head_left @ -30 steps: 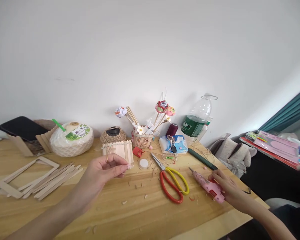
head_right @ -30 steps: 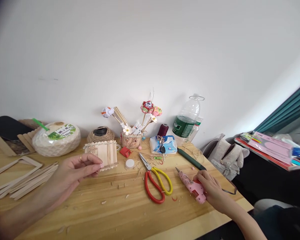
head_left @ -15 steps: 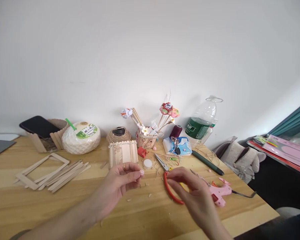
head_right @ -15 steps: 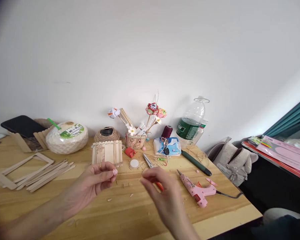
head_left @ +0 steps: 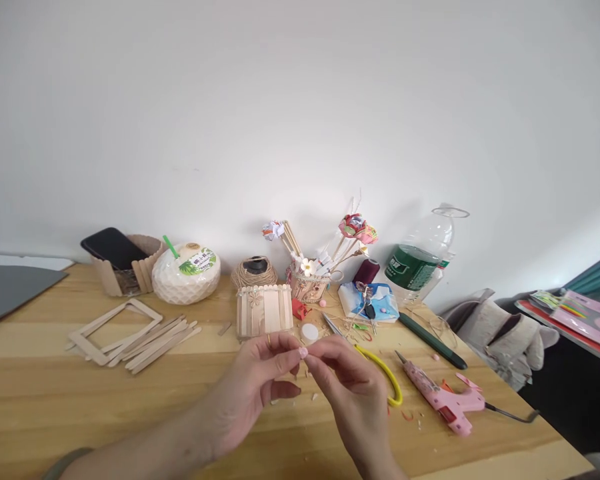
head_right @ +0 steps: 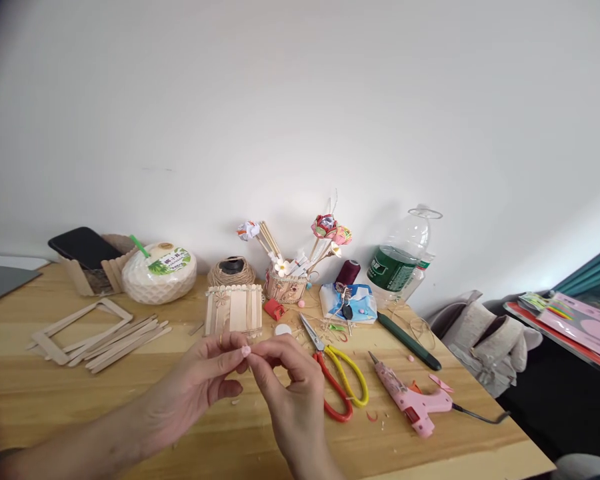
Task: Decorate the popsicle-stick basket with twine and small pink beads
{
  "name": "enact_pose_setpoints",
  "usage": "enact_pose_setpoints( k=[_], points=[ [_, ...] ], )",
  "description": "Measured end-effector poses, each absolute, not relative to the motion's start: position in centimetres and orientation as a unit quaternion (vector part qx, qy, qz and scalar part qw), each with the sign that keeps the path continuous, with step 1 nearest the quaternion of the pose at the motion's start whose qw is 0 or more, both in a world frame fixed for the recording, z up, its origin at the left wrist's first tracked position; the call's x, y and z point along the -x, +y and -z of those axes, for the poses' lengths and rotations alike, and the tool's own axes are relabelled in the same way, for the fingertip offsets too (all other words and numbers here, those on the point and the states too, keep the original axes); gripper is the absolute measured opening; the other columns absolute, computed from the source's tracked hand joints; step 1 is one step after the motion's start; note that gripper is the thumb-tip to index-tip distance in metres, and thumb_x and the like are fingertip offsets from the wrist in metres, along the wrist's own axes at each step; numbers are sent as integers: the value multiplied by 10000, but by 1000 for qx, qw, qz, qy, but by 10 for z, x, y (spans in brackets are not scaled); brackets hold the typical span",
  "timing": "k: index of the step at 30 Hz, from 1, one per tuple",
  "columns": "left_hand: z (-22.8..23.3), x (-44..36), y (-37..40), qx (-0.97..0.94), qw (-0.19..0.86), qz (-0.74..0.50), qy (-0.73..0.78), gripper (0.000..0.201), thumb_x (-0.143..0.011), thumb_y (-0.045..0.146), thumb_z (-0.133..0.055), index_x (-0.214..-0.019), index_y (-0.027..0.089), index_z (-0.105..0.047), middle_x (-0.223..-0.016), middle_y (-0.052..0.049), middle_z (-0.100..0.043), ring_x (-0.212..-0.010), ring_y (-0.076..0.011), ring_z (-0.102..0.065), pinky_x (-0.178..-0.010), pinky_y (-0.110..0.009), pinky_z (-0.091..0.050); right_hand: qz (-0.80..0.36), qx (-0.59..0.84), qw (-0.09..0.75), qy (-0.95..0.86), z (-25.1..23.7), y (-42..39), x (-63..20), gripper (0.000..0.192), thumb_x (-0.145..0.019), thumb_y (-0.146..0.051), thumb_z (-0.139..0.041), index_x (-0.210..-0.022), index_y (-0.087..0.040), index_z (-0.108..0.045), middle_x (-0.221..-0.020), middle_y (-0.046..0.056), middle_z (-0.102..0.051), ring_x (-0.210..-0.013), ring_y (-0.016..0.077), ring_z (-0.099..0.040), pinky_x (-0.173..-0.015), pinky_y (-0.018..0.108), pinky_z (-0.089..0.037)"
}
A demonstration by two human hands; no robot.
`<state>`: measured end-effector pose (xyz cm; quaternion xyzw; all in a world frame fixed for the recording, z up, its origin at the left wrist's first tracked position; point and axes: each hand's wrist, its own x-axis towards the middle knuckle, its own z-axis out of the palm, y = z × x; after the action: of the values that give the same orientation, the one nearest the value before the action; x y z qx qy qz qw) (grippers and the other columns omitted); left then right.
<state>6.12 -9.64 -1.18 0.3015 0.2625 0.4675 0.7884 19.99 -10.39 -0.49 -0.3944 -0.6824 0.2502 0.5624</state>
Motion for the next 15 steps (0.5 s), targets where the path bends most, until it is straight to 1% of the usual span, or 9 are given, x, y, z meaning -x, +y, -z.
enact_pose_setpoints(
  k=[8,13,15],
  points=[
    [15,-51,-94,-294,779,-480,275,128,-664,241,-754,-701,144,-681,-708,-2,-561,-669,-86,-499,-564,-163,-465,-263,399,544,-690,10,-95,-188,122,-766,-214,-595,-647,-188,-600,-619,-3,-600,-571,121,-542,-528,227,-448],
    [18,-39,-91,-287,770,-490,292,172,-631,270,-770,-732,147,-703,-717,1,-574,-636,-81,-500,-571,-180,-456,-296,402,523,-691,8,-84,-181,124,-763,-247,-597,-660,-178,-603,-616,-2,-611,-557,114,-554,-499,208,-454],
    [19,-30,-90,-292,758,-495,308,172,-637,264,-756,-765,164,-702,-714,11,-574,-608,-80,-495,-572,-197,-452,-274,404,505,-712,6,-77,-179,143,-784,-257,-577,-668,-173,-592,-610,-3,-608,-542,108,-555,-483,200,-460]
  ],
)
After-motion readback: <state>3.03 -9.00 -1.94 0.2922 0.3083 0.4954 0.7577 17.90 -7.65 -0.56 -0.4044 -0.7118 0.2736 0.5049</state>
